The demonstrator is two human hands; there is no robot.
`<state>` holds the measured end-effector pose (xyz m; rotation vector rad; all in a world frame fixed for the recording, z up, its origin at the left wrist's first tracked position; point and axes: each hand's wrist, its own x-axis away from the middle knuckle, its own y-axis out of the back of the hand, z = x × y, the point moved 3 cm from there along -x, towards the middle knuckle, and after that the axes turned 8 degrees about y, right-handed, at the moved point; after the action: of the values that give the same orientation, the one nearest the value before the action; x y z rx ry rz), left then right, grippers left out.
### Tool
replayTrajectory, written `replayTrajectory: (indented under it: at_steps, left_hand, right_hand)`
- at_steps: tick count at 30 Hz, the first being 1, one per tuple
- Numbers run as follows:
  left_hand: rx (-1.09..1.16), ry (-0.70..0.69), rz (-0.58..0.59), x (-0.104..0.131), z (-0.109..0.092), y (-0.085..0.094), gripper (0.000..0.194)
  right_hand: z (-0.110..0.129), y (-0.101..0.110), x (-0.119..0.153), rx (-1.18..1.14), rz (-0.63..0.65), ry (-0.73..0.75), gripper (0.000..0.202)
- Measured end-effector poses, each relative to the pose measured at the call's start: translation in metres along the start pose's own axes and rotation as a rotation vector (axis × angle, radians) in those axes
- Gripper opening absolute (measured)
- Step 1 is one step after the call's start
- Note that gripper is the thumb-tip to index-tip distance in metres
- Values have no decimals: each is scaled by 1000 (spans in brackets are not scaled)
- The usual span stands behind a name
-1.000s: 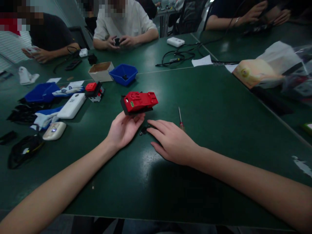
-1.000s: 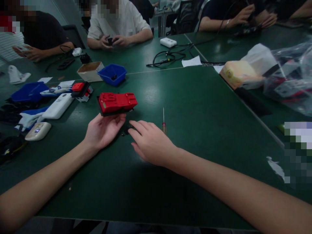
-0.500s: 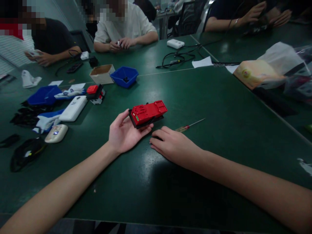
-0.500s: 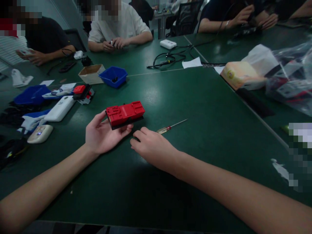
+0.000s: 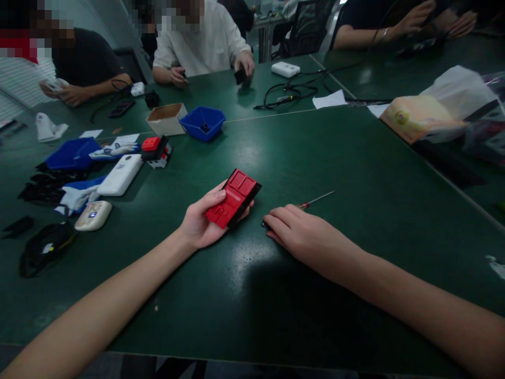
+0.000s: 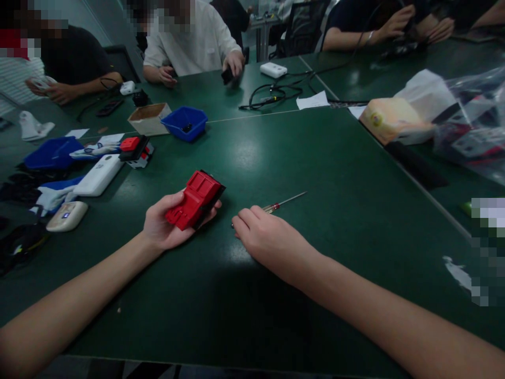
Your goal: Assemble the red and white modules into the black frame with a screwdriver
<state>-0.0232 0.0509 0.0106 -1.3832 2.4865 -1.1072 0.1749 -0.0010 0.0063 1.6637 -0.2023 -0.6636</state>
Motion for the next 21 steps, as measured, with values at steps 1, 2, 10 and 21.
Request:
replayTrajectory:
  at_steps: [1,2,10,21]
  left_hand:
    - [-12,-3,4,0,1,0,44]
    - [-26,-4,7,-1,1,0,46]
    - [-40,-66,-42,-1,3,-2,45]
    - [-49,-5,-22,0,5,-6,54]
  right_hand:
    - [0,0,0,24,19,6,21]
    - [-1,0,0,46,37,11,20]
    - [-7,3,2,124,49,56,21]
    - [-19,1,6,20,-12,-53,22]
